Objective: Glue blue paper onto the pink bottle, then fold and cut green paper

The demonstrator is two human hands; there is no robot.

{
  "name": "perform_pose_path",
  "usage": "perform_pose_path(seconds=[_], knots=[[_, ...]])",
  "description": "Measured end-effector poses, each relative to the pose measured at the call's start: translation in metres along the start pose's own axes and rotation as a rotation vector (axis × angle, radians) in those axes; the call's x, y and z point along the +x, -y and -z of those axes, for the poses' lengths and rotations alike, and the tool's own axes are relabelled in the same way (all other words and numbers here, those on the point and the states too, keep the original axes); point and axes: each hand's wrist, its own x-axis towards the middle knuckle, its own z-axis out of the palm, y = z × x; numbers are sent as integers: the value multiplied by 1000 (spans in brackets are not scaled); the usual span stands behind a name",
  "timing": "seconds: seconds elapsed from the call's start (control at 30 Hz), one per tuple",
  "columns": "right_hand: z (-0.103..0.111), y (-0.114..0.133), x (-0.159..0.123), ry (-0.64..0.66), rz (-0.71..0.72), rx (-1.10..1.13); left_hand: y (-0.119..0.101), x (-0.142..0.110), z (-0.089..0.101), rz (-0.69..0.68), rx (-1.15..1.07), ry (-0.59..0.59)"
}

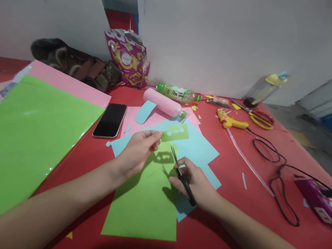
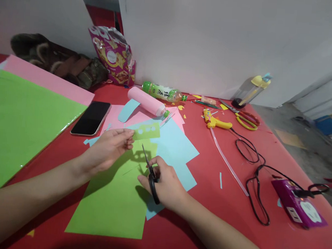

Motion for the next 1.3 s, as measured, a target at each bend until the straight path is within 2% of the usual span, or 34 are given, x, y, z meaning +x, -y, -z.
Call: perform_pose_path(seconds=[0.17,0.27,0.47,1.17,1.3], knots=[[0,5,-2,64,6,140,8,-11,-7,-114,159,-29],[-1,6,-3,88,12,215,12,-15,-11,-119,217,-38],[-3,5,-3,53,36,255,16,-20,-14,-119,285,-12],[-9,2,-2,10,-55,331,19,-22,-16,-69,195,-38],[-8,1,-1,16,-74,336,19,-22,-15,-100,206,-32]])
